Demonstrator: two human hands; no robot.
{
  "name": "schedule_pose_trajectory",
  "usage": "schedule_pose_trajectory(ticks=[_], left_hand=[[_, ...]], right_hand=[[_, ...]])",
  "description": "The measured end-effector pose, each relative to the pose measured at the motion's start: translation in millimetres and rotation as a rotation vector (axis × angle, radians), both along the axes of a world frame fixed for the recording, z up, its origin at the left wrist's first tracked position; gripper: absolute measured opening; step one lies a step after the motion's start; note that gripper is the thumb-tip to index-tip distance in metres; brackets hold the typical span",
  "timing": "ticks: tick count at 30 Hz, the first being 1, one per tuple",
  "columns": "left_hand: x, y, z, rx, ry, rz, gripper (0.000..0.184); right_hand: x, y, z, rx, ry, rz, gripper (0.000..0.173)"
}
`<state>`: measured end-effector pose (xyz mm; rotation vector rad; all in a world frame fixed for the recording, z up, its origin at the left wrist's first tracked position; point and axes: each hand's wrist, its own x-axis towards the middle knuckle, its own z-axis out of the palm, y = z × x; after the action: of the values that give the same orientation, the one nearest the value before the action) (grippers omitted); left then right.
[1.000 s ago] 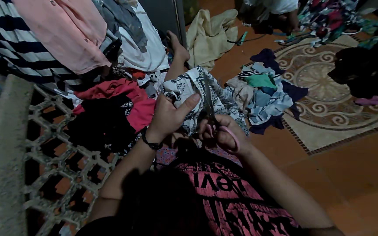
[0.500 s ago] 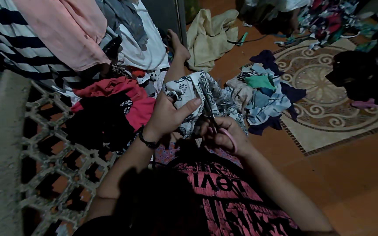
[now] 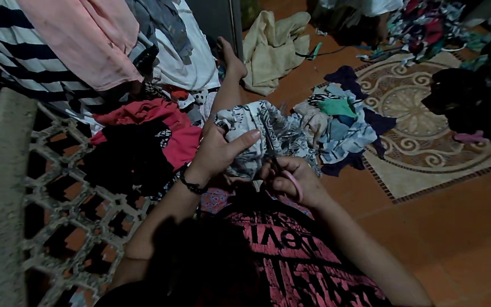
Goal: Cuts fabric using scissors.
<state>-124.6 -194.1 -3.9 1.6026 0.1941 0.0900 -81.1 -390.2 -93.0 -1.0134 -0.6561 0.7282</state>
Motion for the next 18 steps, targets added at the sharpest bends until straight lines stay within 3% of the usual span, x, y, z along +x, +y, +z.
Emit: schedule_pose_trajectory(ticks=[1, 4, 7, 10, 13, 18], left_hand=[[0.6, -0.6, 0.4, -0.135, 0.079, 0.019, 0.019], [9.4, 4.7, -8.5, -0.63, 0.338, -0.003, 0.042], [13.4, 6.5, -15.7, -0.863, 0.47, -0.014, 0.031], [8.1, 6.0, -10.2, -0.767, 0.396, 0.007, 0.024], [-0.6, 6.2, -4.6, -0.478, 0.207, -0.009, 0.017], [-3.7, 13.5, 1.0, -0.164, -0.029, -0.125, 0.042]], right_hand=[[-0.8, -0.9, -2.2, -0.014, -0.01, -0.001, 0.027], [-5.2, -1.9, -6.4, -0.065, -0.041, -0.011, 0.027], [-7.9, -2.0, -11.2, -0.082, -0.055, -0.016, 0.03], [-8.6, -4.7, -16.4, -0.048, -0.052, -0.006, 0.03], [-7.3, -7.7, -19.8, 0.012, -0.046, 0.059, 0.033], [-3.6, -2.1, -17.6, 0.131, -0.058, 0.156, 0.036]])
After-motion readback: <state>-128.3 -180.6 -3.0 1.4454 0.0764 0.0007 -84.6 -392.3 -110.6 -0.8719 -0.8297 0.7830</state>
